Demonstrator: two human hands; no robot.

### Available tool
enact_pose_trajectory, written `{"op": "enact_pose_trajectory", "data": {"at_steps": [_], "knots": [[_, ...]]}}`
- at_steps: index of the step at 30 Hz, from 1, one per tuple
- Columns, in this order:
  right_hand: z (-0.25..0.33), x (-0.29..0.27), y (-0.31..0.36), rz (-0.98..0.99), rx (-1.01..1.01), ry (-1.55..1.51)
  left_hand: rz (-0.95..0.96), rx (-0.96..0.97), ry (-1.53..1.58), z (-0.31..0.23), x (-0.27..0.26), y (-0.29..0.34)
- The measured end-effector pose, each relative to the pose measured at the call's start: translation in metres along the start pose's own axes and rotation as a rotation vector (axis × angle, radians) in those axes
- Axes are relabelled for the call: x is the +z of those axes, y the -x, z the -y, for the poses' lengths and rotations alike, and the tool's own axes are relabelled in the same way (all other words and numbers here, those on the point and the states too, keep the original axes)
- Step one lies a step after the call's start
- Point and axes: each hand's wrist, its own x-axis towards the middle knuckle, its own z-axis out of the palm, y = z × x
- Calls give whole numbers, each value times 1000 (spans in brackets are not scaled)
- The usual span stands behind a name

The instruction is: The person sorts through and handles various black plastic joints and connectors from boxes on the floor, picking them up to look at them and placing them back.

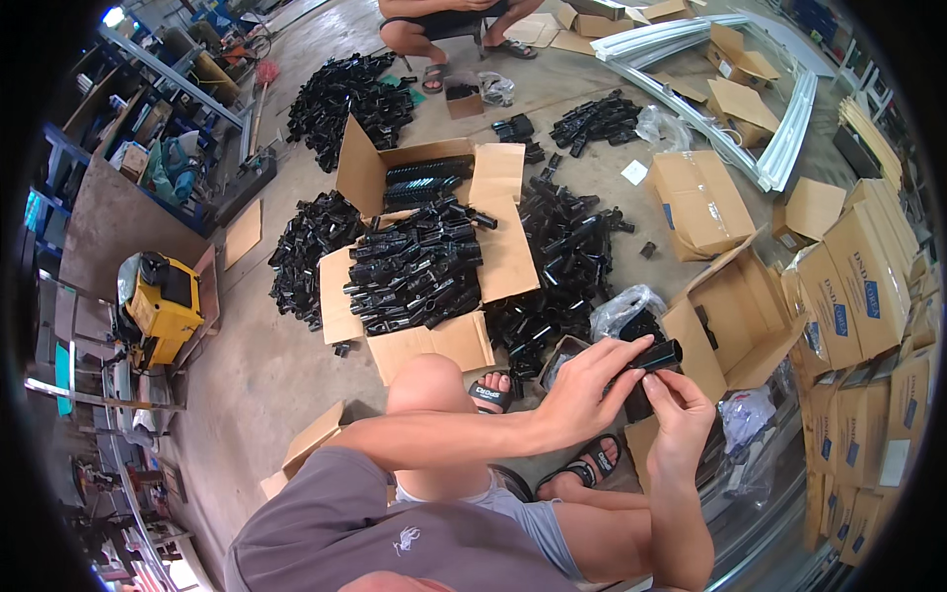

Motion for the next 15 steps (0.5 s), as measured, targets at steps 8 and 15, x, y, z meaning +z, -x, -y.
{"op": "enact_pose_trajectory", "data": {"at_steps": [8,15], "knots": [[-7,-3,-1,-23,-38,44,-17,17,-6,6,6,3],[-9,-4,-1,-12,-22,-17,-41,34,-23,4,5,3]]}}
